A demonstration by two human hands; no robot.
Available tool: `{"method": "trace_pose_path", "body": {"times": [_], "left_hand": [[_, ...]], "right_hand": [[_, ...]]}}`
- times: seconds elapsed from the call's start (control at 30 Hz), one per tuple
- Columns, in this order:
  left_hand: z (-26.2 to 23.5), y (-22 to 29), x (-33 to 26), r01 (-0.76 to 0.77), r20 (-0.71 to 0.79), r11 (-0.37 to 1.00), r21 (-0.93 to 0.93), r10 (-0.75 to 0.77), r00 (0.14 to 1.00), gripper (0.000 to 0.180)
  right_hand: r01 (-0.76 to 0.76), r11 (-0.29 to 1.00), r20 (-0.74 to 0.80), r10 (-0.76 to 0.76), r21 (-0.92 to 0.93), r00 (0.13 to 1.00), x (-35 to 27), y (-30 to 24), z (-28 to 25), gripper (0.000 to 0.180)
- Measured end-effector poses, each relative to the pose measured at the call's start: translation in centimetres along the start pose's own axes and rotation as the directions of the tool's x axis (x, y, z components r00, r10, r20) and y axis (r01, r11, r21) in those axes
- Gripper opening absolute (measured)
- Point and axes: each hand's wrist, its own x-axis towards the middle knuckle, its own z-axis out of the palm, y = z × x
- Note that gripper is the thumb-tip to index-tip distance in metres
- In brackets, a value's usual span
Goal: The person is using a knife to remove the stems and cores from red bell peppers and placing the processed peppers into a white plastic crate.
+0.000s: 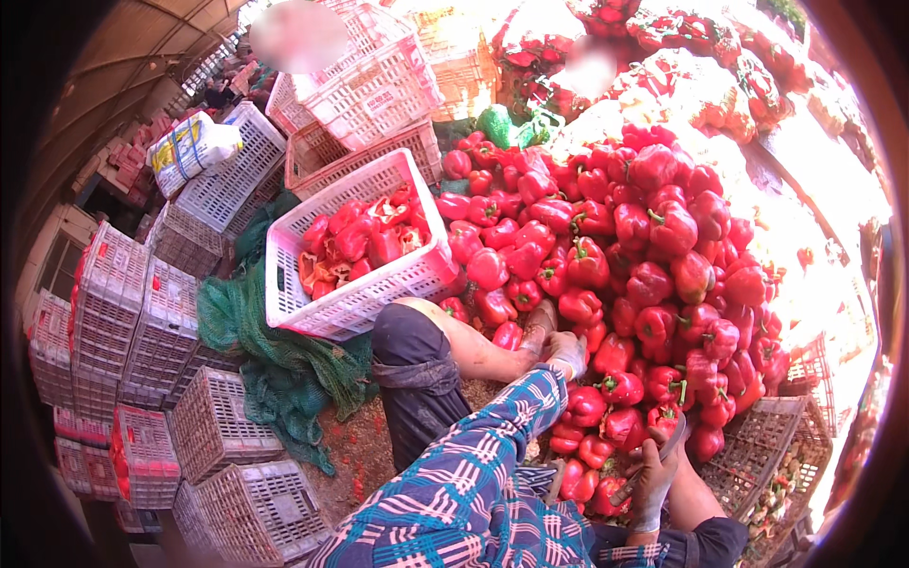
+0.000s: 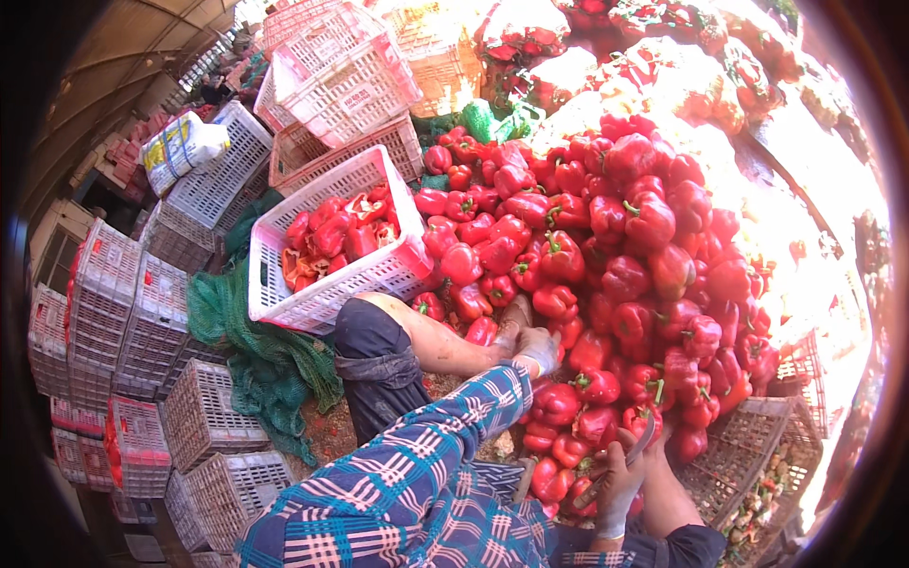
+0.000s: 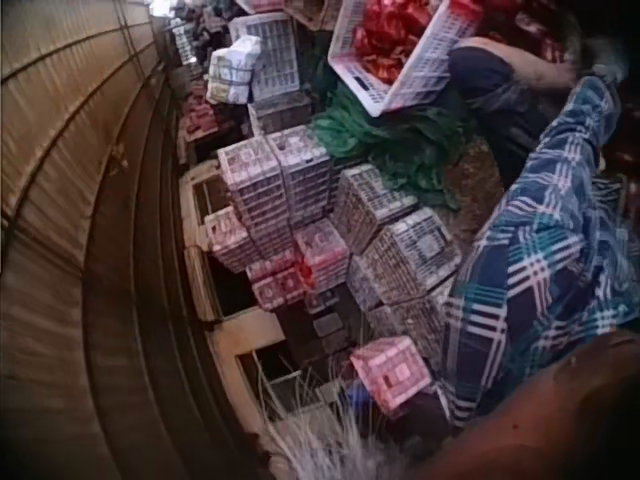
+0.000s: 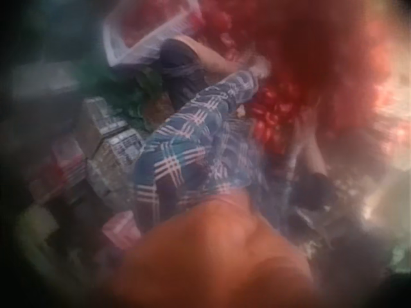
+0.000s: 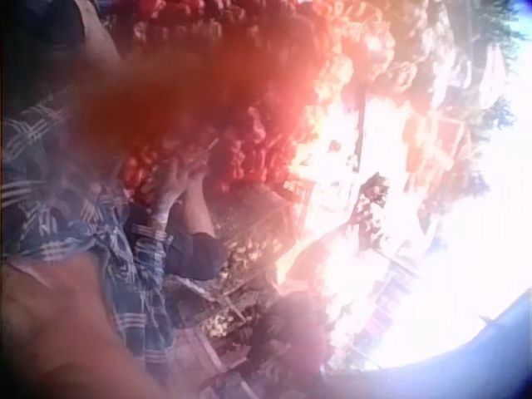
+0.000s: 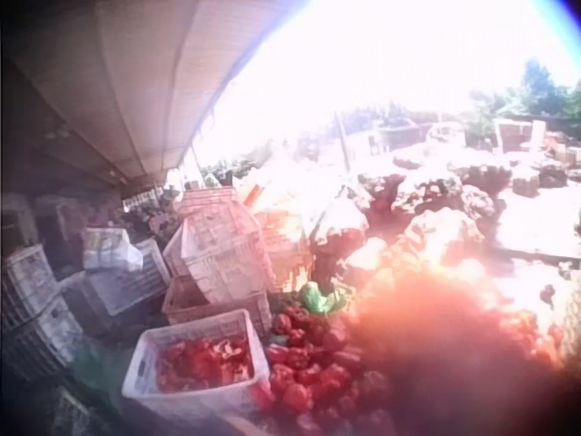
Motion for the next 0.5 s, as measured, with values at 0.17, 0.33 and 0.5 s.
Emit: {"method": "trace_pose_path", "body": {"times": [0.17, 0.33, 0.5], "left_hand": [[4.6, 1.1, 0.2, 0.151, -0.243, 0.988, 0.045, -0.136, 0.961, 0.082], [2.6, -1.8, -0.9, 0.000, -0.305, 0.937, -0.350, -0.114, 0.946, 0.064], [5.1, -5.2, -0.3, -0.326, -0.365, 0.564, -0.758, 0.047, 0.930, 0.096]], "right_hand": [[-0.093, 0.996, 0.027, 0.092, 0.018, 0.995, 0.1, 1.0, 0.2, 0.034], [-0.286, 0.958, 0.092, 0.287, -0.017, 0.954, -1.0, 4.7, 1.8, 0.030], [-0.293, 0.937, 0.229, 0.333, -0.192, 0.914, 0.6, 3.6, 2.5, 0.031]]}}
